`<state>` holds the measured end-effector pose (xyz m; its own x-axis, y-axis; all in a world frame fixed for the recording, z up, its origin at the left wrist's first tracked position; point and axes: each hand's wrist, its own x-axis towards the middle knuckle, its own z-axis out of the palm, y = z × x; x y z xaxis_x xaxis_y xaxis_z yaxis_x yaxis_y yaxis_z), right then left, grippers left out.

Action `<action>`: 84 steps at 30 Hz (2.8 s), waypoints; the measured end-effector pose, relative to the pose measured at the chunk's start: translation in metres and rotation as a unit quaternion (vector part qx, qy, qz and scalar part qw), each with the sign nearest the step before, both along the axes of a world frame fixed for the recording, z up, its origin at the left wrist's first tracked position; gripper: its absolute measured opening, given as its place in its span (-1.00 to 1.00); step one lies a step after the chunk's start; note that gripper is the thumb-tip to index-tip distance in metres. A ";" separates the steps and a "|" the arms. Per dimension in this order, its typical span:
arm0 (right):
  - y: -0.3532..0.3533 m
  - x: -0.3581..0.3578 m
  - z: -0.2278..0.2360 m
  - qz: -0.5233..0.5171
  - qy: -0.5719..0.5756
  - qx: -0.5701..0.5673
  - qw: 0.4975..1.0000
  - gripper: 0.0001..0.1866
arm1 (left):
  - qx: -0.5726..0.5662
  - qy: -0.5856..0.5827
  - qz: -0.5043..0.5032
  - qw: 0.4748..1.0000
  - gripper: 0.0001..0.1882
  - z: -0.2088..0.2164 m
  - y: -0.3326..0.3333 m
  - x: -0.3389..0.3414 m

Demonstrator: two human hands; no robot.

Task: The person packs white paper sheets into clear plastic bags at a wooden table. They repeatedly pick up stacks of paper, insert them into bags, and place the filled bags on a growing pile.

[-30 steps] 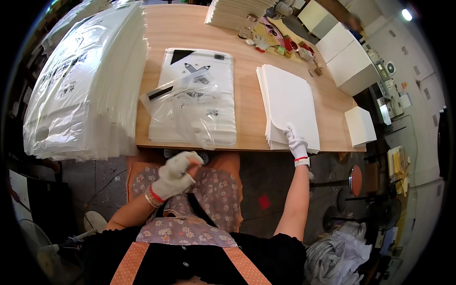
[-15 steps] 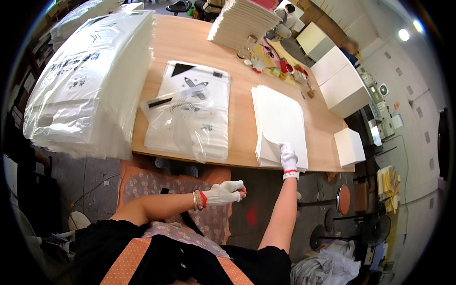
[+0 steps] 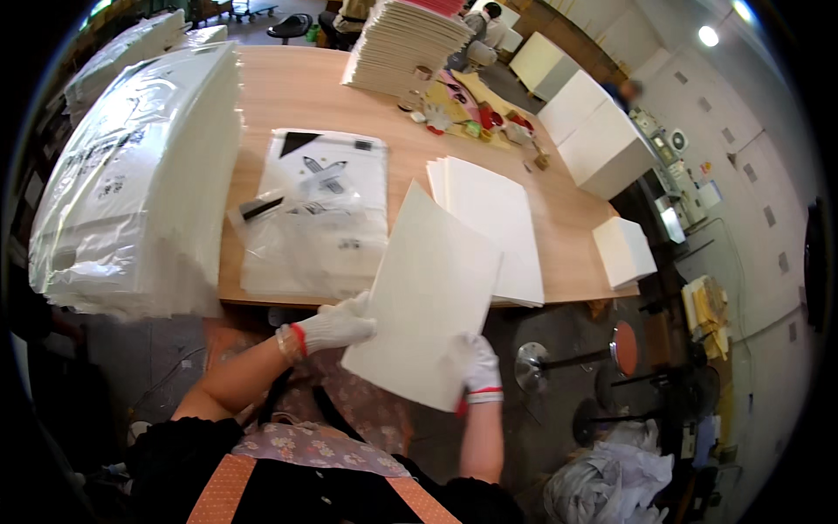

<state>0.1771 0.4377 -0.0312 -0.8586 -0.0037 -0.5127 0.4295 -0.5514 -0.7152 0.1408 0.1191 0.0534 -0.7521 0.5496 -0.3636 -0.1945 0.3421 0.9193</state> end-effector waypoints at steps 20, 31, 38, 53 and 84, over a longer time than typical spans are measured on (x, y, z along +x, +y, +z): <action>-0.098 0.051 0.054 0.012 0.293 0.487 0.823 -0.71 | -0.134 0.289 0.185 0.930 -0.58 0.045 -0.108 -0.061; -0.125 0.020 0.057 0.296 0.293 0.758 0.502 -0.73 | -0.038 0.486 0.119 0.865 -0.62 -0.007 -0.057 -0.067; -0.138 -0.036 0.025 0.235 0.402 0.638 0.613 -0.53 | 0.009 0.420 0.125 0.899 -0.59 -0.048 0.012 -0.012; -0.140 -0.162 -0.045 0.159 0.132 0.705 0.678 -0.57 | -0.272 0.497 0.351 0.746 -0.57 -0.177 -0.147 -0.069; -0.050 0.121 -0.012 0.446 0.104 0.396 0.796 -0.56 | 0.075 0.183 0.345 0.918 -0.81 -0.066 -0.131 0.199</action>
<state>0.2983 0.3873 -0.0433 -0.7614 -0.4059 -0.5054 0.2254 0.5653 -0.7935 0.3402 -0.0121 -0.0131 -0.9965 -0.0797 0.0244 0.0148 0.1182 0.9929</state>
